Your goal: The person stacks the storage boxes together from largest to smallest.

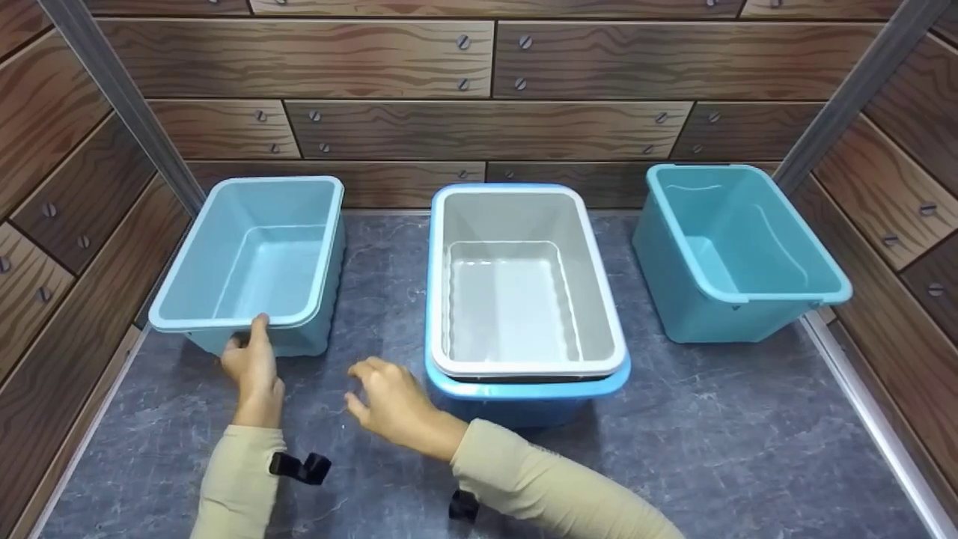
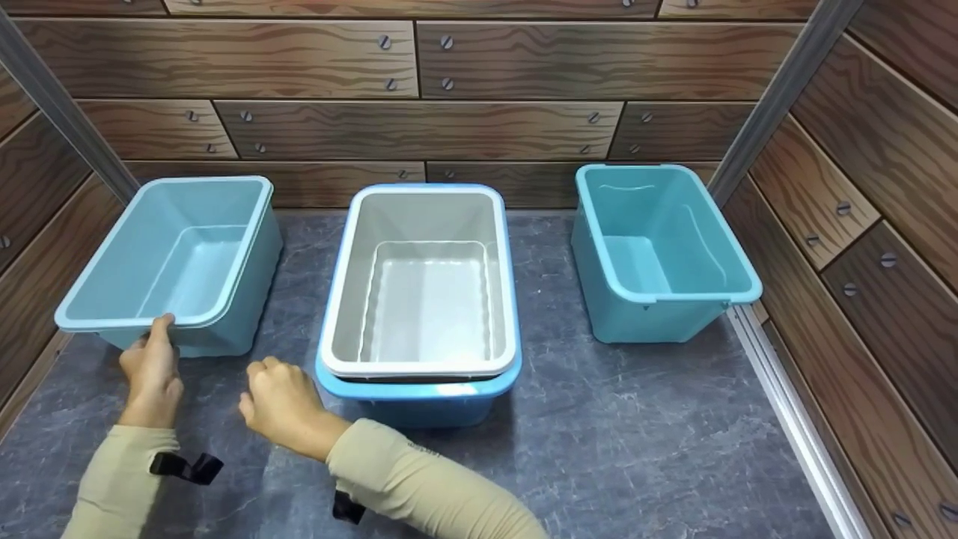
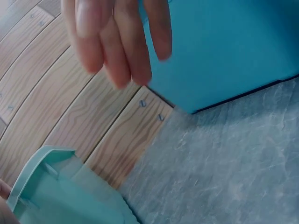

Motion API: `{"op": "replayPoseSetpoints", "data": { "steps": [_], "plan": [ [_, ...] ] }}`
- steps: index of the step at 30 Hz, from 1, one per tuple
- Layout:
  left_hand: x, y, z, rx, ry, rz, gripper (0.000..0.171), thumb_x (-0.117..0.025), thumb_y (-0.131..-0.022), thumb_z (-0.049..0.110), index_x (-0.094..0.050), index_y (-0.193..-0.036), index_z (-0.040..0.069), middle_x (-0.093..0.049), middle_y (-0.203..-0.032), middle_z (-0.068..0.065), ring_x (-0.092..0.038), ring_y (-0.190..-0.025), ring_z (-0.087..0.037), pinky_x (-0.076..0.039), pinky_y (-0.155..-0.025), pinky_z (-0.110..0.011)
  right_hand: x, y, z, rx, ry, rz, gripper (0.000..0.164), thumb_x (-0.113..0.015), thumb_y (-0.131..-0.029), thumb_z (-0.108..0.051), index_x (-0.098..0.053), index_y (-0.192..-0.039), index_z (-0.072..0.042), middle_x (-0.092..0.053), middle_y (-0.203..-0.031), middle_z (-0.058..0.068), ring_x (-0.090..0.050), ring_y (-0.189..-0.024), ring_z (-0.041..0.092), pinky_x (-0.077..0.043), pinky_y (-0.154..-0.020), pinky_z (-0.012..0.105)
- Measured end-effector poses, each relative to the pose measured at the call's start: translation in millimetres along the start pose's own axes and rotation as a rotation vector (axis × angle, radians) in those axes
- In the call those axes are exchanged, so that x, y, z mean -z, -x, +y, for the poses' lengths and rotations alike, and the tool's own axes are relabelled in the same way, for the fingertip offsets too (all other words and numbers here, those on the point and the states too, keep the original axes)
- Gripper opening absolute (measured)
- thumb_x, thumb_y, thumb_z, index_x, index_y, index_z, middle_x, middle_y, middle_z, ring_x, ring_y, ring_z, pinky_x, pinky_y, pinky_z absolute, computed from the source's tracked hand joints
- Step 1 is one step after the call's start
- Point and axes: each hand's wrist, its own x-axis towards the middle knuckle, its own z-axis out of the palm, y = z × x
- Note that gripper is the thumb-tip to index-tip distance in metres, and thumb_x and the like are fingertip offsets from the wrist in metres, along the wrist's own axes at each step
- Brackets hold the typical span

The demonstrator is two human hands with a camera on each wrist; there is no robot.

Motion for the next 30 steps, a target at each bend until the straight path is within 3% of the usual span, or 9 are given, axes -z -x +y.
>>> {"op": "replayPoseSetpoints", "data": {
  "steps": [3, 6, 10, 14, 22, 30],
  "plan": [
    [-2.4, 4.7, -2.1, 0.001, -0.012, -0.017, 0.06, -0.049, -0.096, 0.029, -0.033, -0.146, -0.001, -0.043, -0.112, 0.007, -0.038, -0.136, -0.021, -0.032, -0.119, -0.03, -7, 1, 2, -0.021, 0.0, -0.001, 0.023, -0.068, -0.086, -0.016, -0.069, -0.105, -0.003, -0.072, -0.099, 0.007, -0.072, -0.087, 0.018, -0.058, -0.075, 0.017],
    [-4.0, 7.0, -2.7, 0.013, -0.011, -0.035, 0.067, -0.048, -0.096, 0.031, -0.023, -0.15, 0.0, -0.041, -0.133, -0.004, -0.032, -0.14, -0.022, -0.027, -0.122, -0.03, -11, 0, 5, -0.049, -0.018, -0.002, 0.022, -0.069, -0.086, -0.015, -0.07, -0.104, -0.003, -0.072, -0.099, 0.007, -0.071, -0.089, 0.018, -0.058, -0.077, 0.018],
    [-3.4, 6.2, -2.0, 0.028, 0.008, -0.037, 0.077, -0.046, -0.096, 0.033, -0.005, -0.154, 0.004, -0.018, -0.158, -0.013, -0.023, -0.146, -0.021, -0.02, -0.125, -0.029, -15, -2, 9, -0.088, -0.051, -0.006, 0.022, -0.069, -0.085, -0.014, -0.07, -0.104, -0.003, -0.072, -0.099, 0.008, -0.071, -0.09, 0.018, -0.057, -0.078, 0.02],
    [-1.2, 2.3, -1.0, 0.012, 0.027, -0.008, 0.079, -0.043, -0.097, 0.035, 0.002, -0.155, 0.008, -0.009, -0.162, -0.012, -0.018, -0.148, -0.019, -0.017, -0.125, -0.027, -18, -3, 13, -0.115, -0.071, -0.003, 0.021, -0.069, -0.084, -0.013, -0.07, -0.102, -0.002, -0.073, -0.099, 0.009, -0.071, -0.092, 0.019, -0.057, -0.08, 0.022],
    [6.1, -7.9, -1.3, -0.044, 0.079, 0.038, 0.084, -0.045, -0.098, 0.032, 0.014, -0.154, 0.015, 0.016, -0.164, -0.001, 0.006, -0.153, -0.013, -0.011, -0.126, -0.025, -20, -2, 19, -0.099, -0.112, 0.043, 0.018, -0.067, -0.084, -0.012, -0.07, -0.097, -0.002, -0.073, -0.094, 0.009, -0.069, -0.086, 0.017, -0.055, -0.077, 0.022],
    [5.3, -11.3, -4.3, -0.065, 0.067, 0.056, 0.082, -0.048, -0.097, 0.026, 0.008, -0.155, 0.01, 0.008, -0.165, -0.006, -0.003, -0.152, -0.012, -0.016, -0.125, -0.024, -24, -5, 23, -0.169, -0.196, 0.064, 0.017, -0.067, -0.082, -0.006, -0.069, -0.096, 0.002, -0.073, -0.092, 0.013, -0.069, -0.086, 0.022, -0.056, -0.078, 0.022]
  ]
}}
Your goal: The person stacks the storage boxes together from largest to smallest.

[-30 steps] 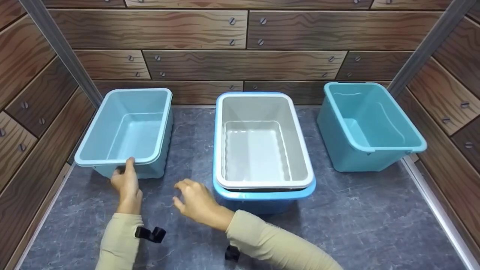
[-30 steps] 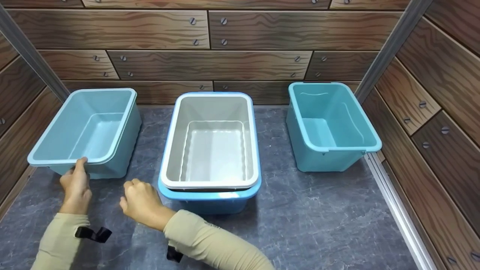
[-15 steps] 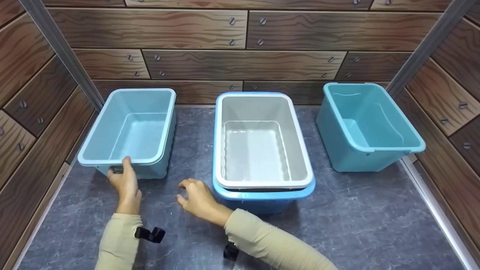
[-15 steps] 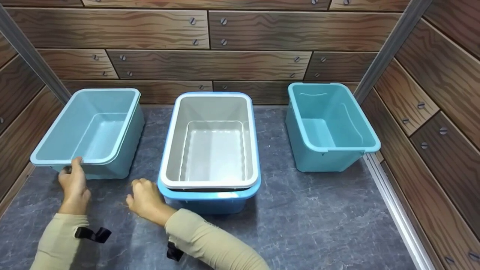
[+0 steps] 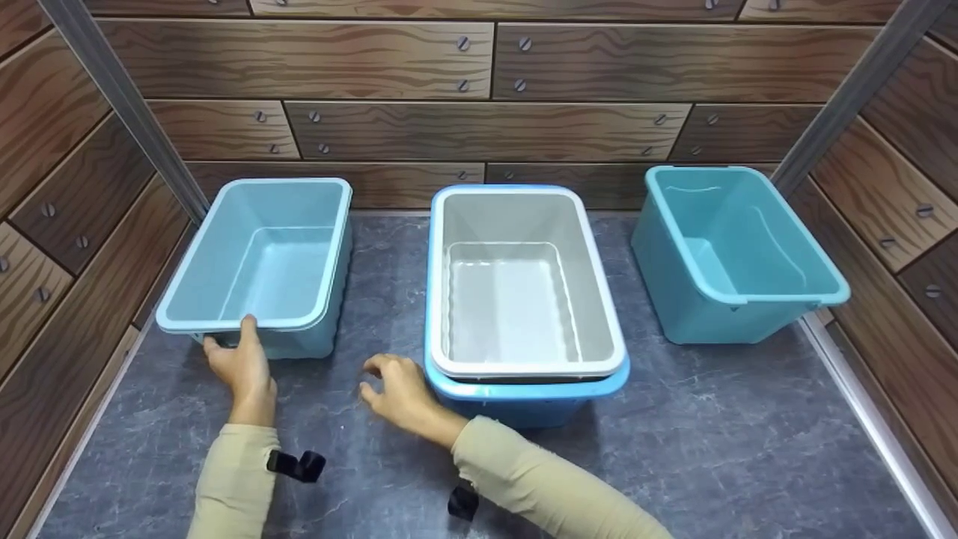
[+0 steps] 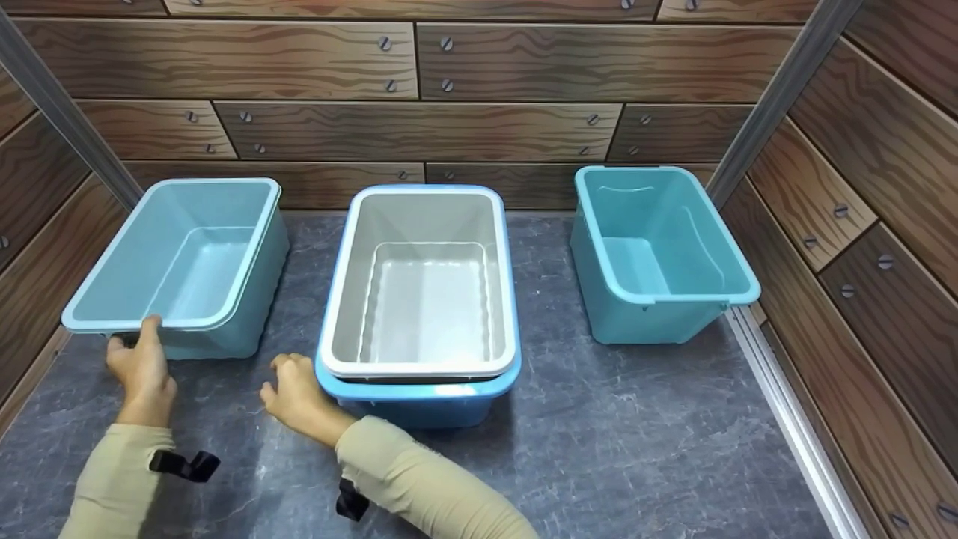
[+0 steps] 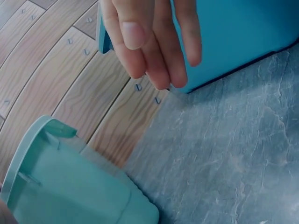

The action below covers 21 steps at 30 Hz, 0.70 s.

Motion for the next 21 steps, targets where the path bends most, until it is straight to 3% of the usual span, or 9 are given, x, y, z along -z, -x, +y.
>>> {"op": "replayPoseSetpoints", "data": {
  "steps": [8, 17, 21],
  "plan": [
    [-2.0, 3.2, 0.5, 0.006, -0.006, -0.001, 0.081, -0.047, -0.096, 0.023, 0.006, -0.155, 0.009, 0.006, -0.165, -0.007, -0.006, -0.152, -0.013, -0.017, -0.125, -0.024, -6, -5, 8, -0.033, -0.095, 0.083, 0.016, -0.069, -0.079, -0.002, -0.069, -0.093, 0.004, -0.073, -0.087, 0.015, -0.069, -0.081, 0.025, -0.055, -0.074, 0.022],
    [-9.6, 14.9, -4.1, -0.013, -0.027, -0.015, 0.082, -0.049, -0.095, 0.019, 0.004, -0.155, 0.005, 0.002, -0.165, -0.01, -0.008, -0.152, -0.015, -0.015, -0.125, -0.024, -8, -8, 11, -0.107, -0.233, 0.083, 0.018, -0.066, -0.08, 0.001, -0.068, -0.096, 0.009, -0.072, -0.091, 0.022, -0.07, -0.086, 0.032, -0.058, -0.077, 0.025],
    [-12.3, 20.4, -6.3, -0.012, -0.049, -0.017, 0.083, -0.05, -0.094, 0.021, 0.004, -0.155, 0.004, -0.001, -0.164, -0.012, -0.007, -0.152, -0.016, -0.013, -0.126, -0.024, -9, -10, 10, -0.119, -0.229, 0.088, 0.02, -0.065, -0.079, 0.0, -0.068, -0.097, 0.009, -0.072, -0.091, 0.021, -0.071, -0.085, 0.03, -0.059, -0.077, 0.024]
  ]
}}
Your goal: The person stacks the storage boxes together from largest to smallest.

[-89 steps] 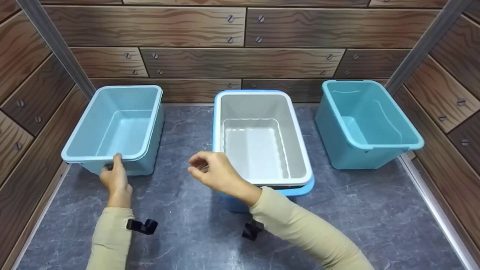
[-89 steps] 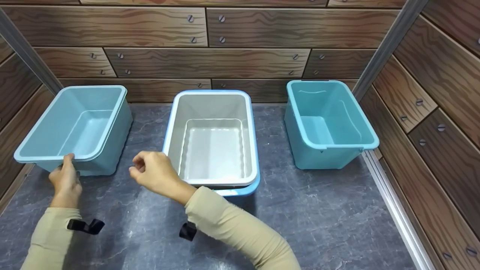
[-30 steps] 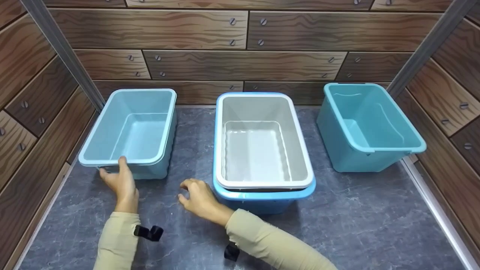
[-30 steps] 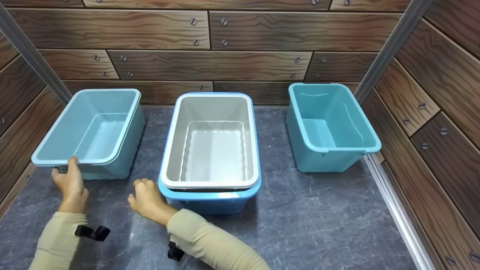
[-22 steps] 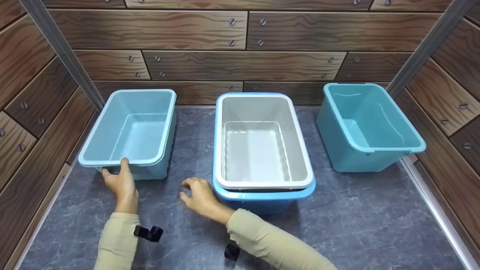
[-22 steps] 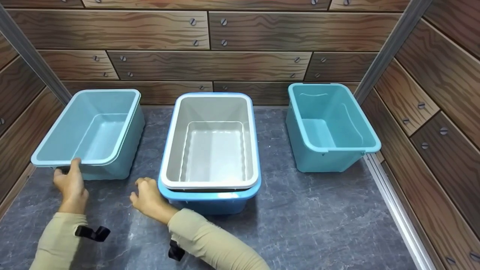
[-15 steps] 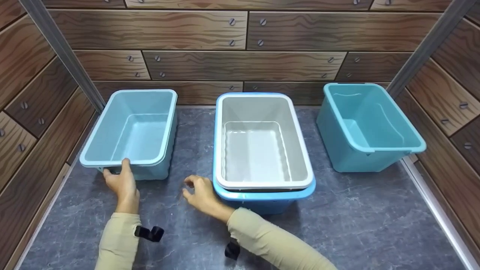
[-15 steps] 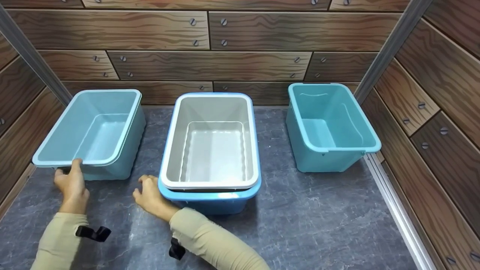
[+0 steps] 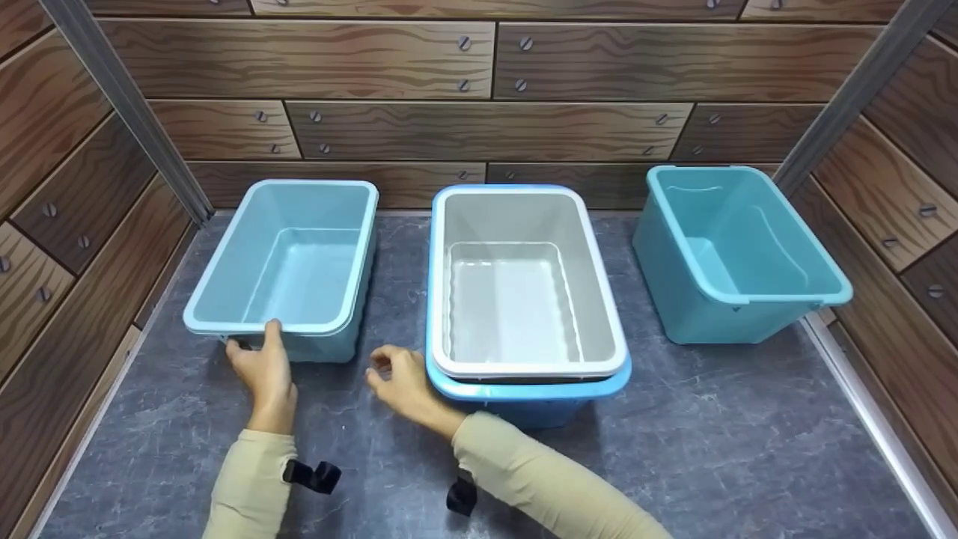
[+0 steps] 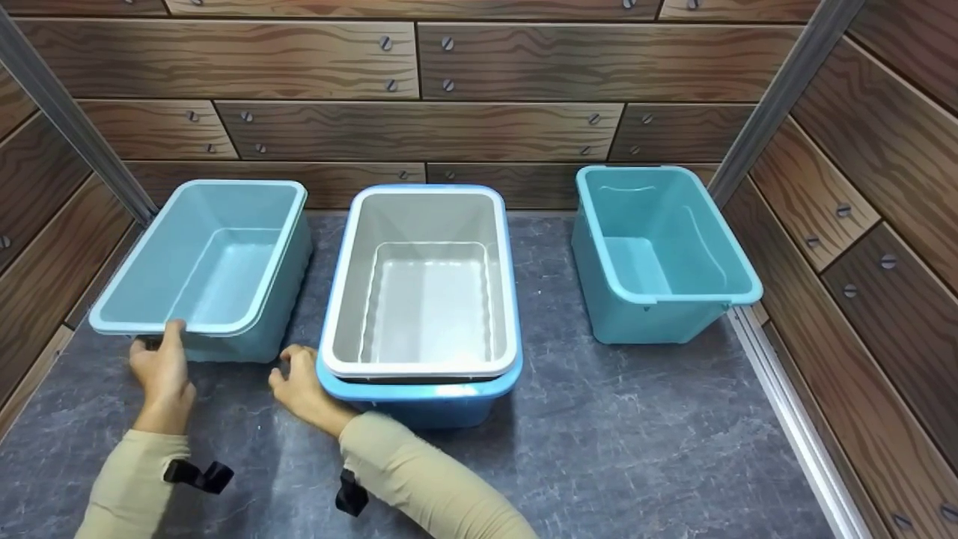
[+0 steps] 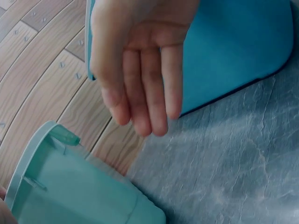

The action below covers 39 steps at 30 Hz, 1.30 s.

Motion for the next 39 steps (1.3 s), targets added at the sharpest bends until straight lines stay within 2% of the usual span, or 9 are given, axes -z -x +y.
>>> {"op": "replayPoseSetpoints", "data": {
  "steps": [6, 14, 17, 23, 28, 30, 33, 36, 39],
  "plan": [
    [2.4, -5.0, -4.8, 0.008, 0.086, 0.065, 0.074, -0.049, -0.096, 0.022, -0.005, -0.153, 0.006, -0.01, -0.161, -0.011, -0.017, -0.149, -0.016, -0.021, -0.123, -0.021, -1, 0, 0, -0.032, -0.022, -0.015, 0.02, -0.065, -0.079, 0.002, -0.068, -0.097, 0.009, -0.072, -0.091, 0.021, -0.071, -0.085, 0.03, -0.059, -0.076, 0.023],
    [15.0, -27.6, -9.8, -0.012, 0.116, 0.137, 0.067, -0.047, -0.099, 0.03, -0.013, -0.152, 0.007, -0.017, -0.161, -0.01, -0.021, -0.148, -0.013, -0.023, -0.121, -0.016, -2, 1, 3, -0.041, -0.045, -0.006, 0.019, -0.065, -0.078, 0.004, -0.067, -0.095, 0.011, -0.071, -0.089, 0.023, -0.07, -0.083, 0.032, -0.059, -0.076, 0.026],
    [19.4, -37.0, -8.1, -0.014, 0.162, 0.158, 0.062, -0.045, -0.1, 0.029, -0.019, -0.152, 0.008, -0.022, -0.161, -0.007, -0.025, -0.147, -0.01, -0.024, -0.118, -0.011, -3, 1, 3, -0.047, -0.063, -0.012, 0.019, -0.064, -0.078, 0.005, -0.066, -0.096, 0.012, -0.071, -0.089, 0.025, -0.07, -0.083, 0.033, -0.06, -0.075, 0.026],
    [28.8, -53.6, -2.2, -0.074, 0.303, 0.14, 0.055, -0.042, -0.101, 0.026, -0.024, -0.151, 0.011, -0.027, -0.16, -0.004, -0.029, -0.145, -0.006, -0.025, -0.116, -0.008, -2, -1, 3, -0.068, -0.083, -0.017, 0.019, -0.062, -0.078, 0.006, -0.066, -0.096, 0.012, -0.071, -0.09, 0.025, -0.071, -0.084, 0.035, -0.06, -0.075, 0.027],
    [36.6, -62.8, -2.4, -0.12, 0.251, 0.073, 0.051, -0.041, -0.101, 0.03, -0.034, -0.149, 0.012, -0.037, -0.156, -0.004, -0.035, -0.142, -0.009, -0.029, -0.116, -0.013, -1, -2, 5, -0.058, -0.078, -0.011, 0.019, -0.062, -0.078, 0.005, -0.067, -0.095, 0.012, -0.071, -0.089, 0.025, -0.072, -0.081, 0.035, -0.06, -0.072, 0.026],
    [38.8, -64.8, -4.3, -0.136, 0.224, 0.048, 0.049, -0.041, -0.101, 0.032, -0.041, -0.146, 0.012, -0.048, -0.148, 0.0, -0.041, -0.138, -0.009, -0.032, -0.115, -0.014, -1, -2, 5, -0.057, -0.077, -0.011, 0.019, -0.062, -0.078, 0.005, -0.067, -0.095, 0.012, -0.071, -0.089, 0.025, -0.072, -0.081, 0.035, -0.06, -0.071, 0.024],
    [40.6, -66.7, -7.8, -0.167, 0.212, 0.045, 0.038, -0.043, -0.101, 0.031, -0.055, -0.132, 0.013, -0.064, -0.119, 0.008, -0.053, -0.119, -0.007, -0.038, -0.106, -0.015, -1, -2, 5, -0.069, -0.086, -0.017, 0.019, -0.062, -0.078, 0.005, -0.067, -0.095, 0.013, -0.071, -0.09, 0.026, -0.072, -0.081, 0.035, -0.06, -0.072, 0.025],
    [41.4, -67.8, -9.9, -0.173, 0.227, 0.066, 0.024, -0.045, -0.1, 0.03, -0.063, -0.111, 0.017, -0.062, -0.093, 0.019, -0.055, -0.099, 0.0, -0.04, -0.096, -0.015, -1, -2, 4, -0.081, -0.09, -0.026, 0.019, -0.062, -0.078, 0.005, -0.066, -0.096, 0.012, -0.071, -0.09, 0.026, -0.071, -0.082, 0.035, -0.06, -0.072, 0.026],
    [41.4, -68.4, -9.4, -0.154, 0.252, 0.072, 0.019, -0.045, -0.1, 0.029, -0.062, -0.102, 0.021, -0.061, -0.09, 0.019, -0.053, -0.096, 0.001, -0.04, -0.093, -0.014, -2, -3, 5, -0.08, -0.097, -0.018, 0.019, -0.062, -0.079, 0.005, -0.066, -0.095, 0.012, -0.071, -0.09, 0.026, -0.071, -0.082, 0.035, -0.06, -0.072, 0.025]
  ]
}}
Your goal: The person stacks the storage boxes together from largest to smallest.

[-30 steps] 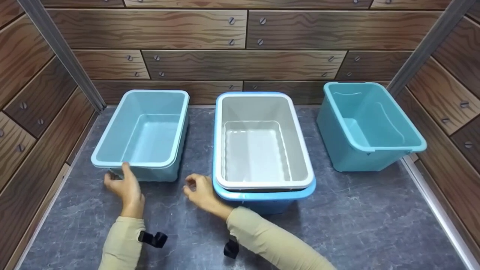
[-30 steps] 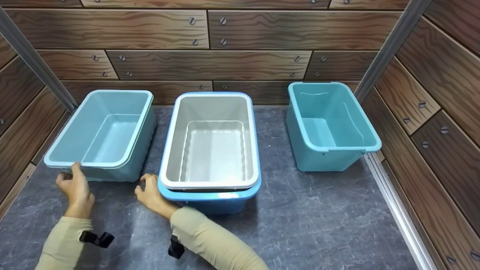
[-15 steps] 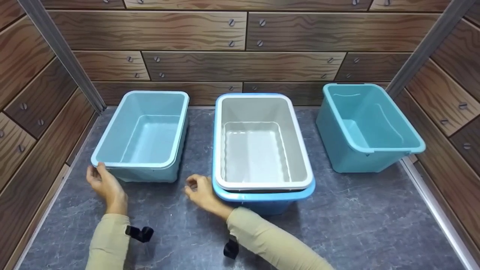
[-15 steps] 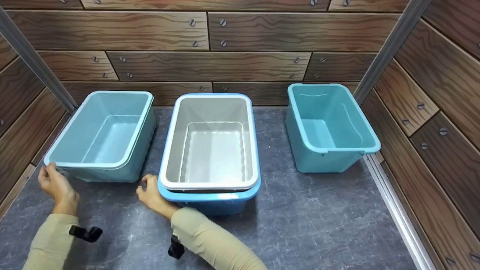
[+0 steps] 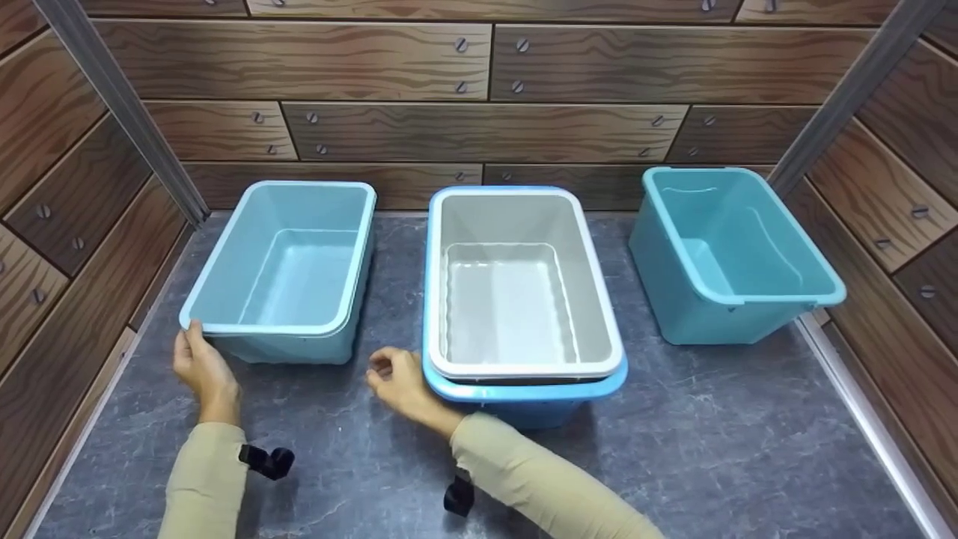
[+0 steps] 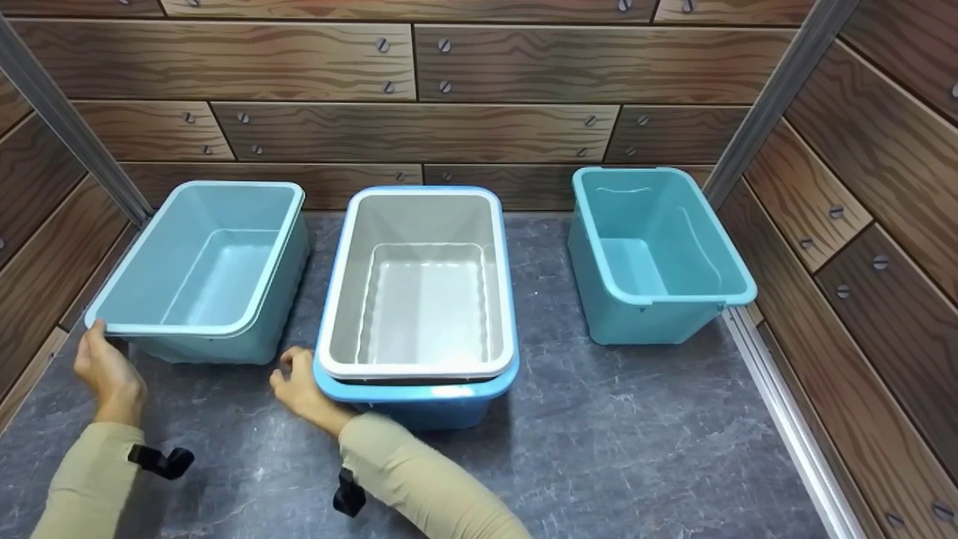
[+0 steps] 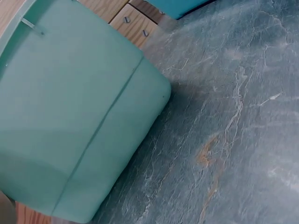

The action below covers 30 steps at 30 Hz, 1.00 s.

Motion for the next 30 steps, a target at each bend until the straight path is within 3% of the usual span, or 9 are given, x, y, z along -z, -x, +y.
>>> {"op": "replayPoseSetpoints", "data": {
  "steps": [5, 12, 21, 30],
  "plan": [
    [-0.8, 1.1, 1.7, 0.012, 0.015, 0.013, 0.018, -0.045, -0.1, 0.029, -0.062, -0.1, 0.023, -0.061, -0.094, 0.017, -0.052, -0.102, -0.001, -0.04, -0.093, -0.011, -1, -3, 1, 0.022, -0.061, 0.036, 0.018, -0.06, -0.079, 0.007, -0.066, -0.095, 0.014, -0.07, -0.089, 0.028, -0.071, -0.081, 0.037, -0.06, -0.072, 0.024],
    [-2.3, 4.3, -2.8, -0.027, 0.015, 0.038, 0.021, -0.046, -0.1, 0.026, -0.062, -0.088, 0.02, -0.059, -0.084, 0.016, -0.05, -0.091, -0.001, -0.038, -0.089, -0.015, -3, -8, 0, 0.011, -0.18, 0.08, 0.02, -0.058, -0.081, 0.007, -0.064, -0.097, 0.017, -0.069, -0.091, 0.031, -0.07, -0.085, 0.041, -0.061, -0.075, 0.03],
    [-4.3, 12.4, -5.8, -0.041, -0.019, 0.061, 0.023, -0.046, -0.099, 0.025, -0.06, -0.082, 0.022, -0.057, -0.08, 0.018, -0.048, -0.089, -0.001, -0.036, -0.087, -0.014, -5, -10, -1, 0.009, -0.256, 0.107, 0.022, -0.059, -0.082, 0.005, -0.063, -0.101, 0.016, -0.068, -0.096, 0.034, -0.069, -0.088, 0.043, -0.061, -0.078, 0.038],
    [-7.0, 22.4, -8.5, -0.018, 0.012, 0.036, 0.019, -0.046, -0.1, 0.025, -0.064, -0.095, 0.021, -0.061, -0.092, 0.016, -0.052, -0.099, 0.0, -0.039, -0.098, -0.017, -5, -12, -1, 0.022, -0.265, 0.117, 0.026, -0.06, -0.083, 0.003, -0.062, -0.105, 0.017, -0.068, -0.101, 0.034, -0.069, -0.093, 0.043, -0.061, -0.079, 0.038]
  ]
}}
